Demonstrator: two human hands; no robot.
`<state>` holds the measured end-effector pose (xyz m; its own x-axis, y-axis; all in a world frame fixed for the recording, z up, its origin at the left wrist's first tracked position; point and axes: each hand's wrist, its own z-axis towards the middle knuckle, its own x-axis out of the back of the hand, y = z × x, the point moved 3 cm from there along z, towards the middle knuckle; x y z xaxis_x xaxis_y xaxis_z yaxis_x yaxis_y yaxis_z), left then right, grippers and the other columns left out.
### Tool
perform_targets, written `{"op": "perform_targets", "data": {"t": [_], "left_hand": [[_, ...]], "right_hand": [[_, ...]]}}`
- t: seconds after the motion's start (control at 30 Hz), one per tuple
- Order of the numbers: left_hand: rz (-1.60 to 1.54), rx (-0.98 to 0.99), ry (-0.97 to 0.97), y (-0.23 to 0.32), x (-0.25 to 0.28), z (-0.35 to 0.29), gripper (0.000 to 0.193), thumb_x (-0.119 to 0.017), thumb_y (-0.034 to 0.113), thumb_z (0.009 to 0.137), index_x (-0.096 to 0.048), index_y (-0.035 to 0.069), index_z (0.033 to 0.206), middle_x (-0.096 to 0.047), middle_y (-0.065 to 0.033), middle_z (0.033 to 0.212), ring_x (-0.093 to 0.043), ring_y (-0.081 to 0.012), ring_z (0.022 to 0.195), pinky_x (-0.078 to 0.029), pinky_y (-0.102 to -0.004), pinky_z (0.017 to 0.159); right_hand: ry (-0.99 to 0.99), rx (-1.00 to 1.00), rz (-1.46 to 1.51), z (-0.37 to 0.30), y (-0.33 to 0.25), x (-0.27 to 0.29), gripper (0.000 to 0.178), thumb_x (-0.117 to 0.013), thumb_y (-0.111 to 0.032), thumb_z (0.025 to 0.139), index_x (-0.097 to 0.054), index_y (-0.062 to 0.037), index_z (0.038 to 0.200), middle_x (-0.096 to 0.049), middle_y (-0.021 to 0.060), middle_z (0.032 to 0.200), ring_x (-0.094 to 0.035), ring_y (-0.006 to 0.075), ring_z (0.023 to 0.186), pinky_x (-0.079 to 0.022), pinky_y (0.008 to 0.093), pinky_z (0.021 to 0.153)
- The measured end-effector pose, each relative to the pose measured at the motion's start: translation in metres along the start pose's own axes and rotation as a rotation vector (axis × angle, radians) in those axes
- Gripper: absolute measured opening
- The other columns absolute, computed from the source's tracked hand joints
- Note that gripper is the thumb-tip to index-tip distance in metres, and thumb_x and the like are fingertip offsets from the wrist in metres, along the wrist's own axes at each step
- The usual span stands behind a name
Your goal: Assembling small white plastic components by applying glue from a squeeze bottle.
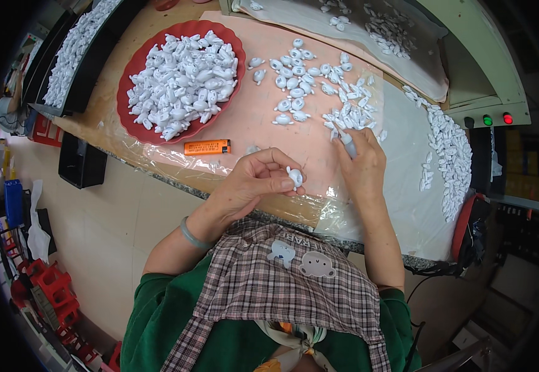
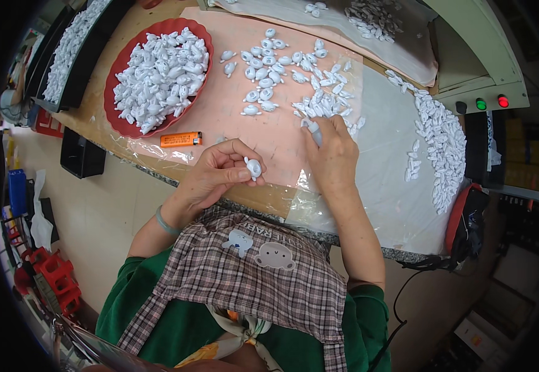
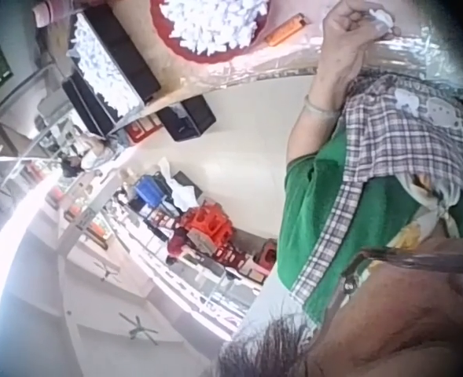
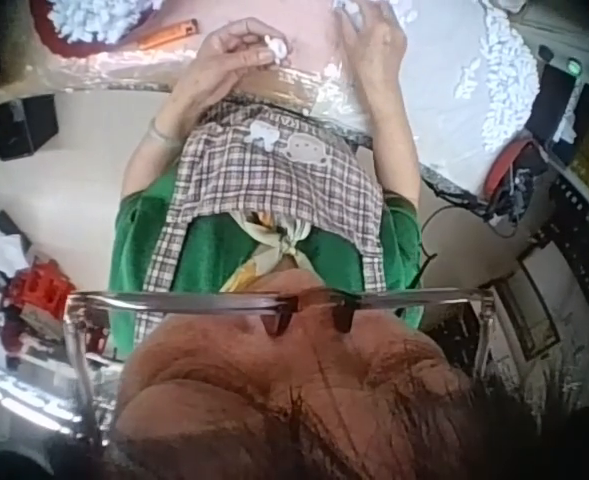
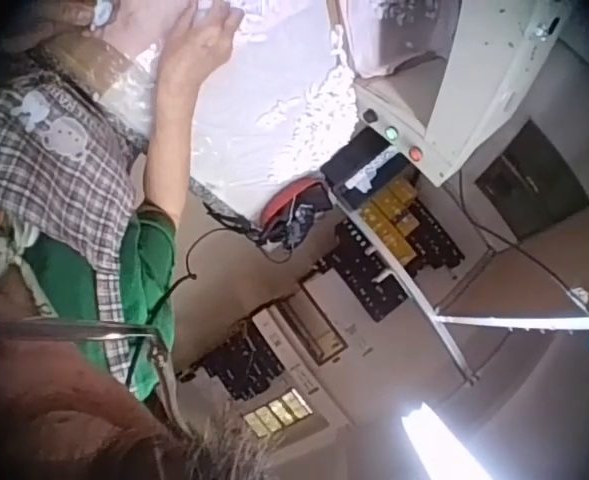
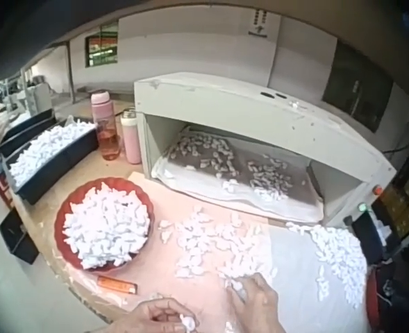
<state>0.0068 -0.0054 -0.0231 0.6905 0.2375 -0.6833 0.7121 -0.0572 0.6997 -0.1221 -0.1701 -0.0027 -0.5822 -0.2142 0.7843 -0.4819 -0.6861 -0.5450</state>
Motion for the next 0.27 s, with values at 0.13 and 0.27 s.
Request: {"op": "perform_targets", "data": {"t": [0.13, 0.27], "left_hand": [[-0.032, -0.003, -0.012, 0.001, 0.001, -0.002, 0.021, -0.067, 0.009, 0.085, -0.059, 0.001, 0.103, -0.064, -0.0115, 0.098, -0.065, -0.0181, 0.088, -0.052, -0.0264, 0.077], [0.011, -0.018, 0.006, 0.004, 0.005, -0.007, 0.022, -0.066, 0.010, 0.086, -0.059, 0.001, 0.105, -0.065, -0.0109, 0.098, -0.065, -0.0186, 0.089, -0.052, -0.0268, 0.078]], "right_hand": [[-0.057, 0.028, -0.065, 0.005, -0.010, -0.003, 0.021, -0.071, -0.008, 0.077, -0.065, -0.0014, 0.096, -0.056, 0.0119, 0.080, -0.059, 0.0288, 0.069, -0.047, 0.0361, 0.063], [-0.174, 0.097, -0.002, 0.006, -0.018, -0.008, 0.023, -0.070, -0.011, 0.079, -0.065, -0.0032, 0.101, -0.059, 0.0097, 0.090, -0.062, 0.0281, 0.077, -0.050, 0.0363, 0.067]]}}
